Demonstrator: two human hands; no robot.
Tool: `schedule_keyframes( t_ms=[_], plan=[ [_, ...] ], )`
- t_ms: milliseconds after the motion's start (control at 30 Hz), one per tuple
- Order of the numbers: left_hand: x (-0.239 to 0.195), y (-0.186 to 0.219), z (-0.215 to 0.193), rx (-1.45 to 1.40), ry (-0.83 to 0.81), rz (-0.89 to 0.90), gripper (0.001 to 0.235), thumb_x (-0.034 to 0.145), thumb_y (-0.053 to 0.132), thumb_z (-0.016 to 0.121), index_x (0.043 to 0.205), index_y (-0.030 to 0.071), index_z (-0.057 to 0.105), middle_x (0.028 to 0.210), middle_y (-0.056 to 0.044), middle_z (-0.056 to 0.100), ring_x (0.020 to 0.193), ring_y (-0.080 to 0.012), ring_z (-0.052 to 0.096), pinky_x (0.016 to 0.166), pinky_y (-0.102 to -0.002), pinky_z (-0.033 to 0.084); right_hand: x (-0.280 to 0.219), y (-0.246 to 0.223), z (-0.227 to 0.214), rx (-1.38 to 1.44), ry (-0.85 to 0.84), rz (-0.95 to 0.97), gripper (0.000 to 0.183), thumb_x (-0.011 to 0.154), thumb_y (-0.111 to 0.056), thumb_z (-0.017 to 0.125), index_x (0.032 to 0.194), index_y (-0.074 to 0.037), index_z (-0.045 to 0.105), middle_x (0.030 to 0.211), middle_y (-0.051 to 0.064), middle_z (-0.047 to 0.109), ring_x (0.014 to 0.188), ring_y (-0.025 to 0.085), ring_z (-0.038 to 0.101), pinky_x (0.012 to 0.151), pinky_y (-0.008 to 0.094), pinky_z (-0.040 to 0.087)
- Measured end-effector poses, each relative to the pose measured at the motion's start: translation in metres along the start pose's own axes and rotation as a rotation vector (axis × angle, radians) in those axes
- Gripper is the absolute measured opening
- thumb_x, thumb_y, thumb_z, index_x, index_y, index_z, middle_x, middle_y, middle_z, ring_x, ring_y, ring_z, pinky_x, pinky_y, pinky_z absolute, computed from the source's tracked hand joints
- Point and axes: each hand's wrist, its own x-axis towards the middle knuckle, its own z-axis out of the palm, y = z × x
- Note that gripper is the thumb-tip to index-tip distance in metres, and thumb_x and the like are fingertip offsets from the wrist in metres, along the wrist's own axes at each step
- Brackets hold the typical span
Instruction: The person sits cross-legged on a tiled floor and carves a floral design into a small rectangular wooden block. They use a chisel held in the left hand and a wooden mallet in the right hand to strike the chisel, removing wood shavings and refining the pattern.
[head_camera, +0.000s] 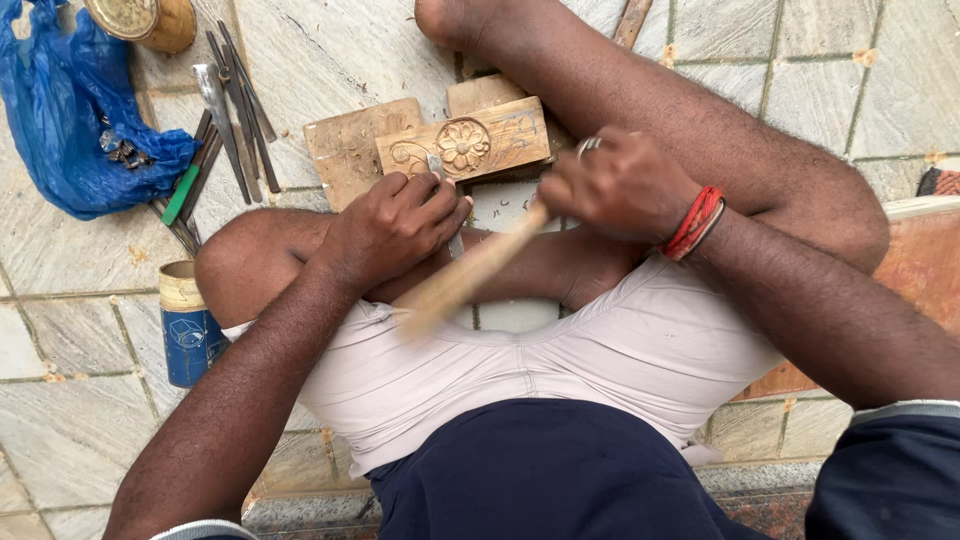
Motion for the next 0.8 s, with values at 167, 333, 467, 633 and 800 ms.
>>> schedule_keyframes(
  t_ms=[167, 333, 467, 633, 800],
  plan=[
    [-0.003, -0.003, 0.002, -0.126, 0.0, -0.027, 0.027, 0.102, 0.027, 0.066, 0.126, 0.015, 0.072, 0.106, 0.0, 0.07, 0.095, -0.0125, 0.067, 0.074, -0.026, 0.057, 0.003, 0.001, -0.018, 0.153, 0.103, 0.089, 0.033, 0.104, -0.038, 0.068, 0.082, -0.016, 0.058, 0.075, -0.001, 0.064, 0.062, 0.013, 0.062, 0.059, 0.03, 0.052],
    [-0.003, -0.015, 0.0, -0.47, 0.358, -0.461, 0.021, 0.101, 0.027, 0.07, 0.111, 0.01, 0.064, 0.098, -0.008, 0.065, 0.094, -0.0238, 0.069, 0.084, -0.042, 0.06, 0.004, -0.014, -0.03, 0.413, 0.055, 0.521, 0.03, 0.091, -0.032, 0.077, 0.083, -0.009, 0.059, 0.076, 0.006, 0.065, 0.067, 0.023, 0.064, 0.062, 0.038, 0.053],
    [-0.007, -0.023, 0.005, -0.486, 0.067, -0.945, 0.011, 0.102, 0.012, 0.059, 0.111, 0.006, 0.057, 0.092, -0.012, 0.065, 0.079, -0.0303, 0.07, 0.072, -0.049, 0.058, 0.001, -0.04, -0.03, 0.825, 0.049, 1.057, 0.035, 0.091, -0.036, 0.083, 0.087, -0.006, 0.064, 0.078, 0.01, 0.066, 0.065, 0.023, 0.065, 0.061, 0.037, 0.05],
    [-0.011, -0.025, 0.03, -0.407, 0.065, -0.962, 0.023, 0.095, 0.02, 0.064, 0.107, 0.003, 0.056, 0.122, -0.02, 0.066, 0.075, -0.0351, 0.072, 0.068, -0.051, 0.059, 0.014, -0.088, -0.005, 1.221, 0.123, 1.492, 0.039, 0.093, -0.044, 0.074, 0.097, -0.005, 0.069, 0.072, 0.007, 0.064, 0.067, 0.019, 0.06, 0.061, 0.038, 0.051],
    [-0.012, -0.017, 0.047, -0.386, 0.066, -0.968, 0.024, 0.101, 0.024, 0.061, 0.115, 0.005, 0.06, 0.12, -0.02, 0.07, 0.099, -0.0396, 0.07, 0.085, -0.054, 0.057, 0.023, -0.101, 0.037, 1.05, 0.316, 1.367, 0.043, 0.096, -0.045, 0.069, 0.098, -0.002, 0.067, 0.081, 0.008, 0.064, 0.073, 0.022, 0.065, 0.065, 0.04, 0.052]
  ],
)
